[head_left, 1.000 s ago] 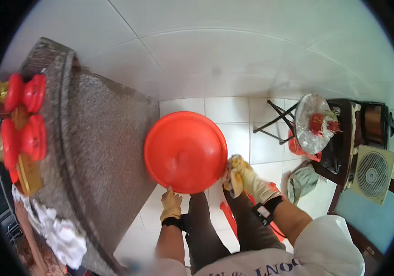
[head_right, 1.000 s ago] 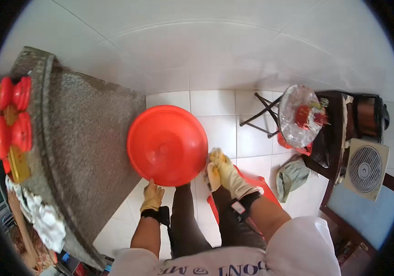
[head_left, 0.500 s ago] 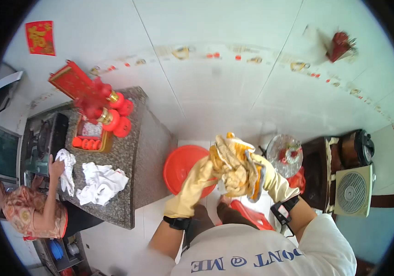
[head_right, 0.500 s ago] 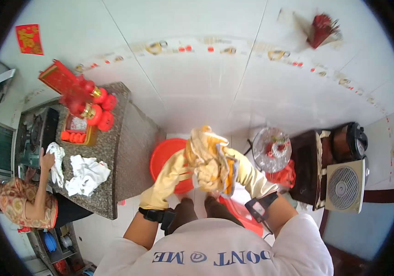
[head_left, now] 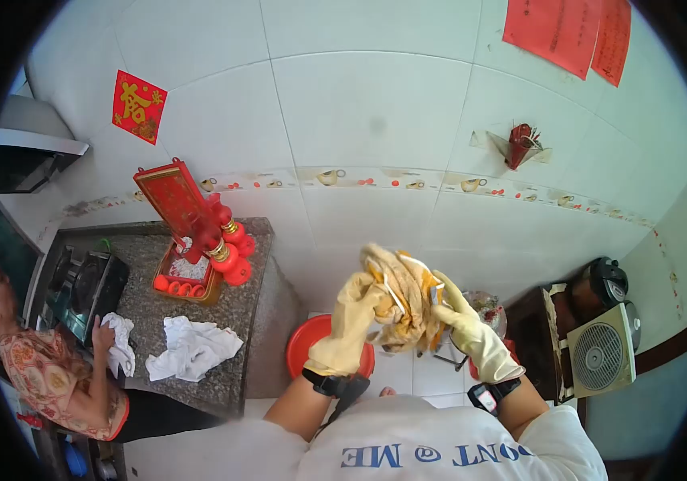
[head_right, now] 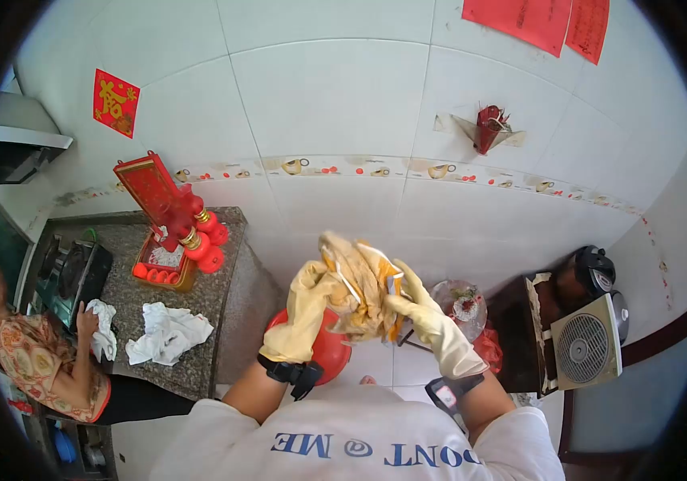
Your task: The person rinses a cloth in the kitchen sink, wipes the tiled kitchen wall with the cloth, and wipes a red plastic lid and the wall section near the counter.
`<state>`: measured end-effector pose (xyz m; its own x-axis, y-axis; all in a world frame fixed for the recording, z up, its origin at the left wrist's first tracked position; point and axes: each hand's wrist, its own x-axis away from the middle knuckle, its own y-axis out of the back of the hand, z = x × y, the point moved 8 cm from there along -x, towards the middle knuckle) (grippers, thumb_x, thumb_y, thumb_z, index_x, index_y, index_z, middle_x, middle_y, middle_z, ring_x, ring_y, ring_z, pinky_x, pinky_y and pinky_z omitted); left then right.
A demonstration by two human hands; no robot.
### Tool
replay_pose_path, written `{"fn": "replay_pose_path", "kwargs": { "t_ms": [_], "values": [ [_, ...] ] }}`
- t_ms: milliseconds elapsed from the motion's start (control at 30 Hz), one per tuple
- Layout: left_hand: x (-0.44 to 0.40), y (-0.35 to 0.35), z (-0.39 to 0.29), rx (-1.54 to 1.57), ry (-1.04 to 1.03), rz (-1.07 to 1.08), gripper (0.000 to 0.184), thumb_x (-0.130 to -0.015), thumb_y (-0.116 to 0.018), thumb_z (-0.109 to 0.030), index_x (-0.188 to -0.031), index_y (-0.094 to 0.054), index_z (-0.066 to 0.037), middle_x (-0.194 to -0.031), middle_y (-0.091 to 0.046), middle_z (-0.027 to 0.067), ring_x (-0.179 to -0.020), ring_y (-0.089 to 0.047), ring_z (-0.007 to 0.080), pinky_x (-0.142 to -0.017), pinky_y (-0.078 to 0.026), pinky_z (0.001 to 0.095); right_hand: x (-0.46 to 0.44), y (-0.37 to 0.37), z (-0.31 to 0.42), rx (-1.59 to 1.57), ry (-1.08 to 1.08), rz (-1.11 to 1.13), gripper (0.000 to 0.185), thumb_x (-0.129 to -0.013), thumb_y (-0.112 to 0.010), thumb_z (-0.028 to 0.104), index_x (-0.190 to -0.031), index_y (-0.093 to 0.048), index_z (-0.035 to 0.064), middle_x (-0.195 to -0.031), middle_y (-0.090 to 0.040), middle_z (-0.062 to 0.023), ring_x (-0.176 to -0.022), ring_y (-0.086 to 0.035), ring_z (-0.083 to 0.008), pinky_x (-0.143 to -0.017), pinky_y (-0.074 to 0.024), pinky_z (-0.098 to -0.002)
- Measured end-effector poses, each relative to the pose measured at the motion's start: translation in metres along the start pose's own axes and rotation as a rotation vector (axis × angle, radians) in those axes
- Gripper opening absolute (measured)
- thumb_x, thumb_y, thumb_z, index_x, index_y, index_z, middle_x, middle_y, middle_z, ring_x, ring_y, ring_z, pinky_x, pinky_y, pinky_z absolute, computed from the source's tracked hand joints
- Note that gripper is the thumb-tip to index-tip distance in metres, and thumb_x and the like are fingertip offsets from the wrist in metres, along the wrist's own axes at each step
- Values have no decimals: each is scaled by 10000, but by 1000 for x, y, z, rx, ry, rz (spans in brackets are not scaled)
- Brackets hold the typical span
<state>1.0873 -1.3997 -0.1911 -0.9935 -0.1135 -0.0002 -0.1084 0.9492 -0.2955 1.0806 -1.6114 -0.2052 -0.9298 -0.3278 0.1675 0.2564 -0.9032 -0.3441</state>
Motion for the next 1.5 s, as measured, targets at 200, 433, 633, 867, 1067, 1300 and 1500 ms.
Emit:
{"fn": "replay_pose_path", "kwargs": {
  "t_ms": [200, 433, 633, 867, 1067, 1300, 1500],
  "values": [
    [-7, 12, -30, 266, -70, 64, 179, -886, -590, -20, -1054, -647, 5, -977, -683, 63, -879, -641, 141, -791, -528, 306, 1, -1, 27, -124, 94, -97, 329, -900, -691, 47, -1223, -632, 44, -993, -729, -66, -791, -707, -176, -591, -596, -319],
    [-5, 36, -25, -122, -143, 186, 257, -979, -560, -150, -1174, -556, 16, -1046, -645, 104, -885, -644, 176, -803, -534, 311, 8, -37, 102, -280, 271, -69, 381, -940, -609, 90, -1301, -574, -27, -1218, -671, -172, -1056, -688, -276, -928, -565, -388],
    [-5, 63, 13, -237, 203, 49, 520, -937, -643, -201, -1375, -488, 33, -1368, -548, 209, -1234, -568, 271, -991, -490, 392, 7, -60, 165, -120, 291, -121, 283, -942, -617, 81, -1212, -606, -1, -1057, -710, -142, -907, -711, -254, -816, -597, -360],
    [34, -11, -24, -231, 155, 629, 632, -900, -732, -169, -1454, -452, -50, -1312, -611, 142, -1146, -619, 255, -997, -483, 381, 6, -136, 160, 145, 209, 71, 231, -913, -710, 116, -1113, -628, 35, -982, -702, -74, -833, -688, -170, -717, -578, -312],
    [1, -2, 41, -202, -20, 521, 340, -943, -603, -11, -1281, -576, -18, -1103, -662, 80, -984, -619, 123, -835, -517, 275, -14, -102, 228, 48, 348, 21, 267, -914, -690, 119, -1157, -621, 32, -994, -688, -66, -841, -664, -165, -709, -558, -305],
    [6, -27, -75, 426, 2, 286, 308, -994, -580, -89, -1271, -595, 44, -1120, -684, 73, -1061, -625, 140, -1003, -480, 311, -85, 32, 255, -108, 398, 62, 433, -989, -587, 361, -1284, -606, 45, -1210, -666, -138, -1087, -649, -254, -901, -552, -403],
    [-41, -49, -129, 282, -419, 229, 485, -994, -582, -73, -1439, -431, 50, -1053, -654, 42, -971, -603, 106, -998, -472, 279, -117, 24, 181, 1130, 521, 147, 705, -904, -716, 491, -1407, -513, 41, -1339, -615, -154, -1083, -650, -263, -973, -504, -371]
  ]
}}
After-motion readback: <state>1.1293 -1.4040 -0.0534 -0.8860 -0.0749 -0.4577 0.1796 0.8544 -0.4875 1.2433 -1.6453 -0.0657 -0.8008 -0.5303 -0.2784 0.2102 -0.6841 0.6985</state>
